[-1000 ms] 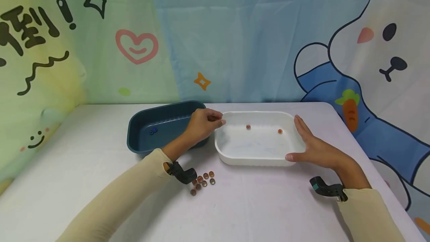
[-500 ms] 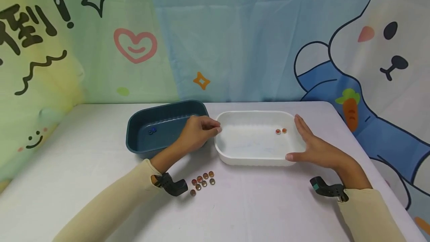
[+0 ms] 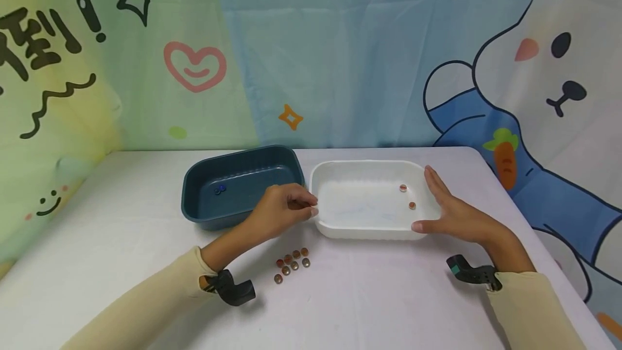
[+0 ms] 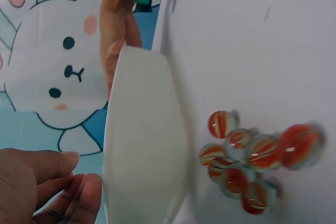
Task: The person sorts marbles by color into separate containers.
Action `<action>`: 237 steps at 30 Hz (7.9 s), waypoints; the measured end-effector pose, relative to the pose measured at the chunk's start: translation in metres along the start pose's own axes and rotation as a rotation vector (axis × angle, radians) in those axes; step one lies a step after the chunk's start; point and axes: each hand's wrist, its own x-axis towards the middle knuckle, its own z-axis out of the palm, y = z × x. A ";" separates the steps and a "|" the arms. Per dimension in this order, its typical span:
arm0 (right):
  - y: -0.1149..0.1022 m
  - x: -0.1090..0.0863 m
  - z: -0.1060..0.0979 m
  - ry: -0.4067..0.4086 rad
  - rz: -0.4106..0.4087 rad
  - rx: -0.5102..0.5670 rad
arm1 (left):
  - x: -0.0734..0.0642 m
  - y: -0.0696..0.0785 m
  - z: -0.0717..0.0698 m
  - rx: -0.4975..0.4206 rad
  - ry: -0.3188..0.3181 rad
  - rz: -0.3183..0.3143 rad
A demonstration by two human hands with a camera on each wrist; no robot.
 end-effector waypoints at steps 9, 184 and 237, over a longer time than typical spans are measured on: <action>0.000 0.000 -0.001 0.004 0.003 0.008 | -0.020 -0.005 -0.003 0.007 -0.030 -0.001; 0.001 -0.001 0.001 0.013 -0.007 0.033 | -0.022 0.001 0.016 -0.126 0.110 -0.026; 0.002 0.001 0.002 0.007 -0.013 0.024 | 0.042 0.002 0.004 -0.143 0.069 -0.329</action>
